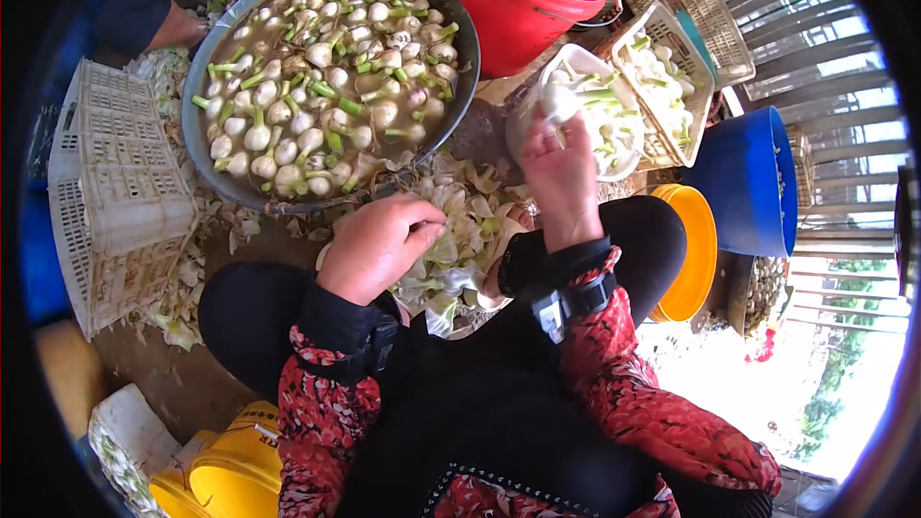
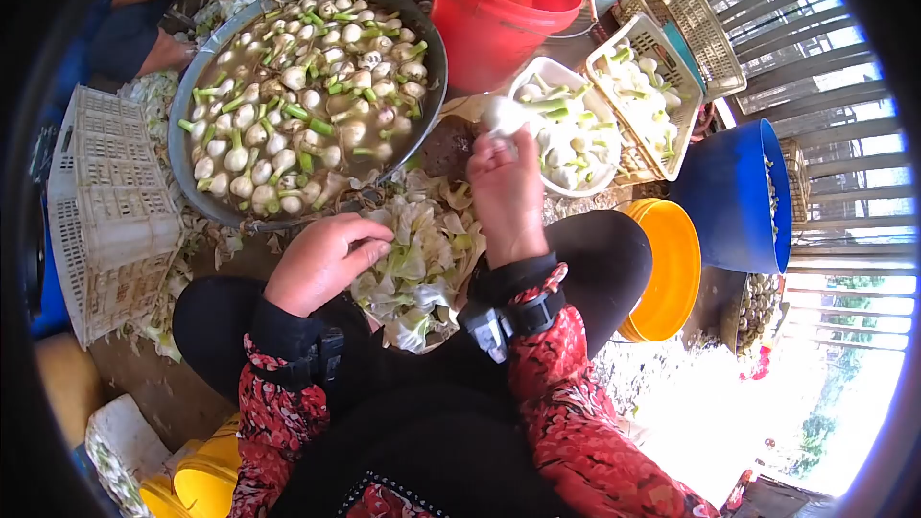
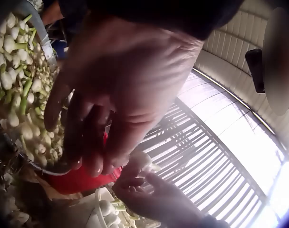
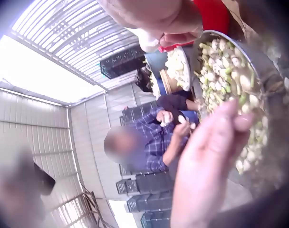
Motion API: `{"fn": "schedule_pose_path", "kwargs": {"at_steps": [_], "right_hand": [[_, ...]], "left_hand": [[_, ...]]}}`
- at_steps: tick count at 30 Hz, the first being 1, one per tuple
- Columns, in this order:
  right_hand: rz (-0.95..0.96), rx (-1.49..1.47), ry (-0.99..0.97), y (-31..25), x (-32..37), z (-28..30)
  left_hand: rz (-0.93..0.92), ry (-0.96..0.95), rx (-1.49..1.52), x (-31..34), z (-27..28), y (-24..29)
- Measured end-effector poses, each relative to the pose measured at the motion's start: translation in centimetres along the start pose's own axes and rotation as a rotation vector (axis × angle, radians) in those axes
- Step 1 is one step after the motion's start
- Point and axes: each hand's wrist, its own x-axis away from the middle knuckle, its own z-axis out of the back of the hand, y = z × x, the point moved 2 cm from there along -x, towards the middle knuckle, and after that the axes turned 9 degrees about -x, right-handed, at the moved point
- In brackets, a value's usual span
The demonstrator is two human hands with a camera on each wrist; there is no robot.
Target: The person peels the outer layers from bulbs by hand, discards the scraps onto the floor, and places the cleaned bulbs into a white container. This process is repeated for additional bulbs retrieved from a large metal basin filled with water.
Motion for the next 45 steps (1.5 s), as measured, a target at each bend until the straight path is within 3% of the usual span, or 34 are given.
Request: {"fn": "schedule_pose_path", "kwargs": {"at_steps": [3,5,7,10,13,15,17,19,20,23,25,26,28,29,31,35,37,39,41,45], "right_hand": [[0.300,-0.017,0.124,-2.7,-2.8,0.2],[0.324,0.117,0.222,-2.1,-4.2,1.0],[0.201,0.379,0.093,0.8,-3.9,0.6],[-0.015,0.744,-0.064,6.2,-3.5,0.3],[-0.040,0.963,-0.139,10.6,-6.4,3.2],[0.337,1.664,-0.360,12.7,-7.8,3.2],[0.348,1.782,-0.423,14.7,-9.1,3.3],[0.424,2.231,-0.669,16.8,-9.8,2.4],[0.200,2.317,-0.649,17.5,-10.5,2.2],[0.204,2.378,-0.622,18.8,-12.2,3.9],[0.255,2.331,-0.640,18.0,-12.5,3.7],[0.243,2.037,-0.587,17.0,-12.8,3.6],[0.270,1.580,-0.438,15.2,-12.1,2.4],[-0.040,1.298,-0.296,14.2,-11.3,2.1],[-0.297,1.021,-0.262,12.2,-7.2,-1.1],[-0.374,0.993,-0.356,10.3,-1.5,-4.5],[-0.352,0.816,-0.308,9.2,1.0,-5.9],[-0.302,0.810,-0.381,8.5,2.3,-5.7],[-0.220,1.058,-0.510,8.0,3.1,-5.6],[-0.133,1.208,-0.467,7.2,3.9,-5.1]], "left_hand": [[0.060,0.010,-0.130,0.3,0.1,0.3],[0.082,0.054,-0.132,0.0,0.0,0.2],[0.132,0.104,-0.139,-0.1,0.0,0.0],[0.126,0.010,-0.169,0.1,0.1,-0.1],[0.168,-0.036,-0.196,0.5,0.2,-0.8],[0.193,0.014,-0.238,0.6,0.5,-1.0],[0.209,0.061,-0.277,0.5,0.6,-1.2],[0.209,0.098,-0.297,0.3,0.4,-1.5],[0.216,0.100,-0.304,0.3,0.4,-1.6],[0.216,0.096,-0.278,0.3,0.6,-1.9],[0.260,0.200,-0.216,0.2,0.9,-2.1],[0.263,0.202,-0.212,0.1,1.1,-2.1],[0.273,0.439,-0.187,-0.1,2.1,-1.8],[0.272,0.438,-0.182,-0.4,2.4,-1.7],[0.220,0.679,-0.206,-0.9,3.1,-1.0],[0.173,0.650,-0.069,-1.2,2.8,-1.2],[0.212,0.679,-0.044,-0.8,3.2,-1.3],[0.247,0.667,0.057,-0.4,3.2,-1.6],[0.219,0.661,0.007,-0.3,3.2,-1.4],[0.119,0.644,-0.223,-0.3,2.9,-0.7]]}}
